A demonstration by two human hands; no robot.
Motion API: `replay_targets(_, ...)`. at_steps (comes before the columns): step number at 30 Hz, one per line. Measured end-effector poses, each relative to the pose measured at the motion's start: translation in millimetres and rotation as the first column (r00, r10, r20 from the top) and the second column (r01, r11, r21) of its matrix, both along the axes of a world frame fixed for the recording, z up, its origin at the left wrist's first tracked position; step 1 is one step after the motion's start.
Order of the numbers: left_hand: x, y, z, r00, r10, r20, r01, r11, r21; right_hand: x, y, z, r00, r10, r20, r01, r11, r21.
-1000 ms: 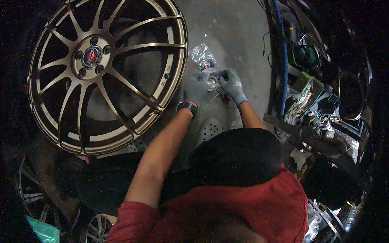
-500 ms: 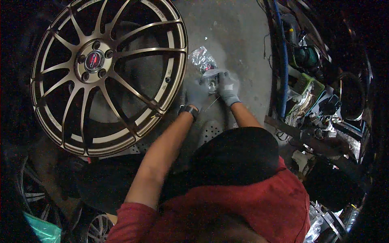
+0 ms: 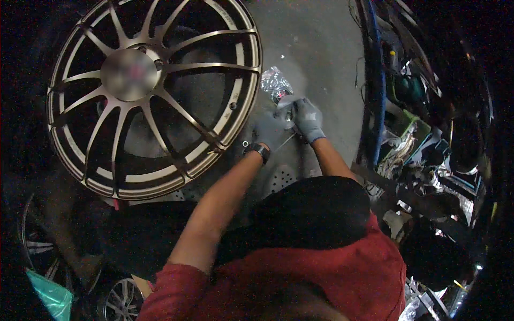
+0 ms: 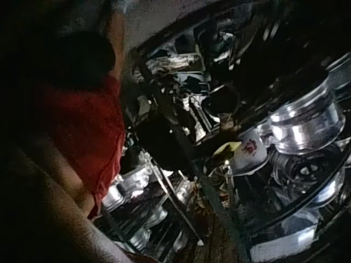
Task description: The person sits on the floor and uses a wrench to tighten lug nuts on a bronze-colored car wheel. They then install a center cap and use a small tool to secure the cap's retaining ring.
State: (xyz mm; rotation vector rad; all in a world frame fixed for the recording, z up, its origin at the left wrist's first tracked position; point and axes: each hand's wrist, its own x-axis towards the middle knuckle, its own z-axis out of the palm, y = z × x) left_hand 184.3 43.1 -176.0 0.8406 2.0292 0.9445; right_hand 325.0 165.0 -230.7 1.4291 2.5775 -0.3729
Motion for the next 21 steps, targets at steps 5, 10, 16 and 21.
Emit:
replay_targets(5,2,-7,-15,0.995,0.055,-0.084,-0.062,0.995,-0.076,-7,1,1,0.996,0.039,-0.082,-0.040,0.999,-0.011)
replay_targets(10,4,-5,-31,0.996,0.082,-0.046,-0.086,0.992,-0.094,-11,5,6,0.990,0.091,0.104,-0.087,0.995,-0.038)
replay_targets(16,6,0,-43,0.969,0.248,0.007,-0.237,0.919,0.315,-5,1,43,0.999,0.034,-0.023,-0.037,0.989,-0.143)
replay_targets(21,-11,-9,-17,0.981,0.074,0.179,-0.101,0.984,0.149,18,-6,64,0.875,-0.044,-0.483,-0.102,0.957,-0.272)
